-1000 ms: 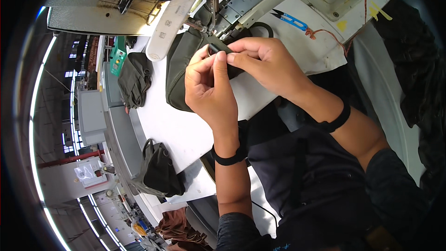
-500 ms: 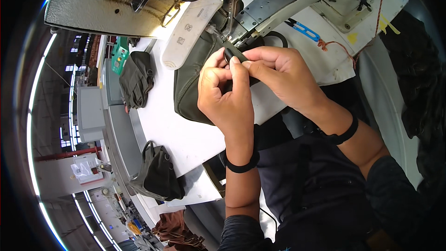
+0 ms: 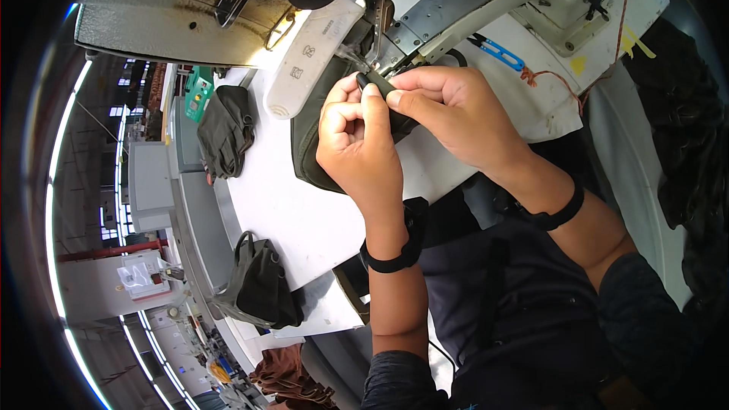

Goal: The person operates an industrial sewing machine to stitch a zipper onto a dark green fabric bag. They guide the bag under the needle, adjust the fabric alignment, and sew along the zipper track. The person periodically stops to reposition the bag and inspect the stitching.

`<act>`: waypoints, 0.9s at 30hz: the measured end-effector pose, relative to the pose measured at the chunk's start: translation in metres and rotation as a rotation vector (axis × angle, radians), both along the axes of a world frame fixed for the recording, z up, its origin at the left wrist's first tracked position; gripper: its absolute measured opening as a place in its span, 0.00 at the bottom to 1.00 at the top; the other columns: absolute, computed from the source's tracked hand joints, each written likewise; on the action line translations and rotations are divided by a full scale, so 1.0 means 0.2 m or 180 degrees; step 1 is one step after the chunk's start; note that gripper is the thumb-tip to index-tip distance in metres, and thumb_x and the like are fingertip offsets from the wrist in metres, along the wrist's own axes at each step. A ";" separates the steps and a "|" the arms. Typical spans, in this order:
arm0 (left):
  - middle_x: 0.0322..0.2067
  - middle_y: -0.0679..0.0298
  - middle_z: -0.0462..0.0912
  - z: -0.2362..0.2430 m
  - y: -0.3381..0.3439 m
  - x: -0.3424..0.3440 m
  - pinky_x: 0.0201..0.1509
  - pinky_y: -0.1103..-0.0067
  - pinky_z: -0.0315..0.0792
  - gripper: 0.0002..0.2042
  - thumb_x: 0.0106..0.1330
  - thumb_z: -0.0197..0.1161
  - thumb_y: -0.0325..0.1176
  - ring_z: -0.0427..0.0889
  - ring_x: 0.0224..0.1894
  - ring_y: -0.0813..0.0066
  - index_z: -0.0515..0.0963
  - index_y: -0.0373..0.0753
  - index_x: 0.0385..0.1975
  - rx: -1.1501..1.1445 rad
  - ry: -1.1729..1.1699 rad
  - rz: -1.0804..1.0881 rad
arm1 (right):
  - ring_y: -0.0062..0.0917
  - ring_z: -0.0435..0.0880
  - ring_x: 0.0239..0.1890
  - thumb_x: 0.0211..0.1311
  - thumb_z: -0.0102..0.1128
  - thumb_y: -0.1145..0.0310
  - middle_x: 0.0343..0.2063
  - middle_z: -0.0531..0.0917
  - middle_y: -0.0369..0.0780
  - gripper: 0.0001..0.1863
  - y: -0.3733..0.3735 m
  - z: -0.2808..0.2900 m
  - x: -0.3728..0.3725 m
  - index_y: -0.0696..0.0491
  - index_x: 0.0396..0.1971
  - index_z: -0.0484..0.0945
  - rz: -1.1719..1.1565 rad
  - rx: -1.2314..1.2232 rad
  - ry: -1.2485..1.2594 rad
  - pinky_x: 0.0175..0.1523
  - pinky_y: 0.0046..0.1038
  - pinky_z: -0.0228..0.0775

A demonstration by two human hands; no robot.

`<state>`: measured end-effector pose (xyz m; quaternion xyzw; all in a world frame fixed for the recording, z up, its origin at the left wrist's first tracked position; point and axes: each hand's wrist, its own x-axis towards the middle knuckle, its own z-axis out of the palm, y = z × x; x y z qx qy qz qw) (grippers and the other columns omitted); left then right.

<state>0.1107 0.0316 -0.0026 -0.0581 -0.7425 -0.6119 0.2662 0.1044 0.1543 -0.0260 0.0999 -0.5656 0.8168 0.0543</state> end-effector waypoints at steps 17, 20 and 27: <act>0.58 0.44 0.79 0.03 -0.07 -0.06 0.59 0.79 0.76 0.08 0.72 0.64 0.22 0.83 0.55 0.69 0.74 0.30 0.30 0.0126 -0.0241 -0.0398 | 0.11 0.70 0.21 0.65 0.64 0.66 0.16 0.78 0.31 0.14 0.05 0.09 -0.05 0.66 0.34 0.85 -0.0018 0.0551 -0.0287 0.27 0.24 0.62; 0.56 0.44 0.80 0.05 -0.08 -0.09 0.60 0.78 0.75 0.08 0.72 0.64 0.22 0.82 0.55 0.69 0.75 0.30 0.29 0.0052 -0.0255 -0.0405 | 0.14 0.72 0.20 0.64 0.65 0.64 0.15 0.79 0.34 0.15 0.07 0.13 -0.07 0.64 0.33 0.87 -0.0005 0.0873 -0.0271 0.26 0.26 0.64; 0.50 0.50 0.84 0.11 -0.15 -0.16 0.49 0.82 0.72 0.11 0.72 0.66 0.26 0.80 0.43 0.80 0.76 0.32 0.26 -0.0437 -0.0377 -0.0529 | 0.07 0.63 0.22 0.69 0.64 0.67 0.19 0.74 0.26 0.13 0.14 0.16 -0.10 0.63 0.39 0.86 0.0446 0.1288 -0.0214 0.25 0.19 0.53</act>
